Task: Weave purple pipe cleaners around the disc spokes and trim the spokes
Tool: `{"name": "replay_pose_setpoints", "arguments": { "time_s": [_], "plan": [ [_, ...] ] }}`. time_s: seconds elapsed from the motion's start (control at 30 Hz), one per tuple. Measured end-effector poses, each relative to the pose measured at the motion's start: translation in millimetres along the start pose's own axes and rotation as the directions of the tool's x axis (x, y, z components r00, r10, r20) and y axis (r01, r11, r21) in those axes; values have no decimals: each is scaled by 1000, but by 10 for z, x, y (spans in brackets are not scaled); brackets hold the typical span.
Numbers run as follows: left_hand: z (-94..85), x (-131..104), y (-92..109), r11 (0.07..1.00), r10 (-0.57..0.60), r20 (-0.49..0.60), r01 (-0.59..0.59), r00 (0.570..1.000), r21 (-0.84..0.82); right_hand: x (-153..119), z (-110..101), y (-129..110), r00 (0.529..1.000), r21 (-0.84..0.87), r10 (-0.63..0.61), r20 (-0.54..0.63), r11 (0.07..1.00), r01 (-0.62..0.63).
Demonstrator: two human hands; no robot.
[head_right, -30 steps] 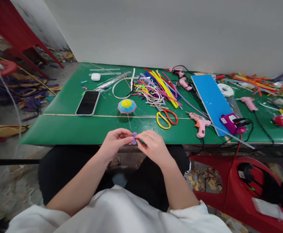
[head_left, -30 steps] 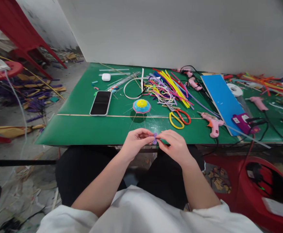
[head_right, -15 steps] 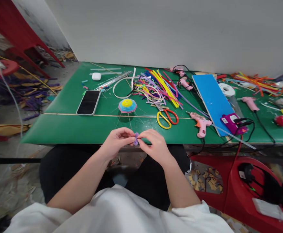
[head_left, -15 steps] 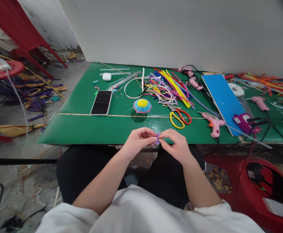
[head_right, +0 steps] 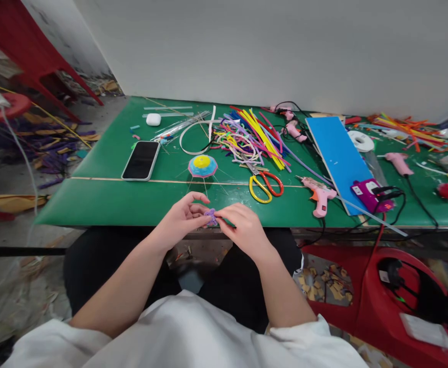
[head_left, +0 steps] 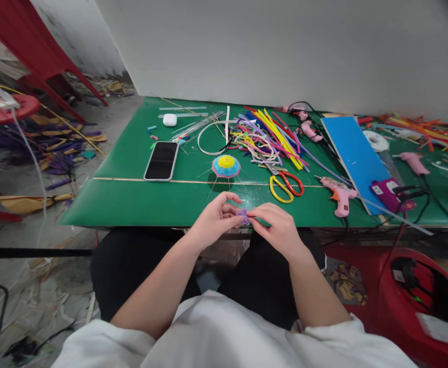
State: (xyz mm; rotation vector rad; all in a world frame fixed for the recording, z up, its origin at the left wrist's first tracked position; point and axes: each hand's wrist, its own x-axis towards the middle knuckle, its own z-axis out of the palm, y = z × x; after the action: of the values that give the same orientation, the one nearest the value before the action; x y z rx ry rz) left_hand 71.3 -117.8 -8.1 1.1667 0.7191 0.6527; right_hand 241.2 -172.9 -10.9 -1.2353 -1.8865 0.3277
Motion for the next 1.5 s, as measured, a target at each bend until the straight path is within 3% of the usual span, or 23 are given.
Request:
{"name": "replay_pose_setpoints", "arguments": {
  "time_s": [0.17,0.37,0.43,0.5,0.6,0.7,0.87,1.13,1.4,1.5],
  "plan": [
    [-34,3,-3,1000,-24,38,25,999,-19,6,5,1,997,-87,-62,51,994,66],
    [-42,42,-51,998,-38,55,41,998,-47,11,7,11,997,-51,-49,66,997,52],
    [-44,53,-77,998,-48,42,50,998,-49,-3,16,20,998,5,38,58,999,-39],
    [-47,57,-95,998,-54,7,54,999,-20,-19,29,34,978,84,207,39,974,-210],
    [-52,49,-100,997,-42,-62,46,997,66,-27,55,56,887,239,459,46,857,-456],
    [-52,38,-94,990,-11,-68,20,998,138,-9,82,67,828,348,545,134,756,-554],
    [-22,41,-112,978,25,-84,-7,996,209,10,147,68,818,403,556,150,721,-564],
    [46,70,-165,999,-49,-106,51,993,18,-44,326,59,781,447,624,31,690,-569],
    [45,93,-196,998,-36,-126,29,991,-61,-32,424,96,716,647,698,-11,550,-527],
    [26,103,-201,999,-31,-141,26,989,-33,5,378,114,711,668,702,36,512,-540]
  ]
}}
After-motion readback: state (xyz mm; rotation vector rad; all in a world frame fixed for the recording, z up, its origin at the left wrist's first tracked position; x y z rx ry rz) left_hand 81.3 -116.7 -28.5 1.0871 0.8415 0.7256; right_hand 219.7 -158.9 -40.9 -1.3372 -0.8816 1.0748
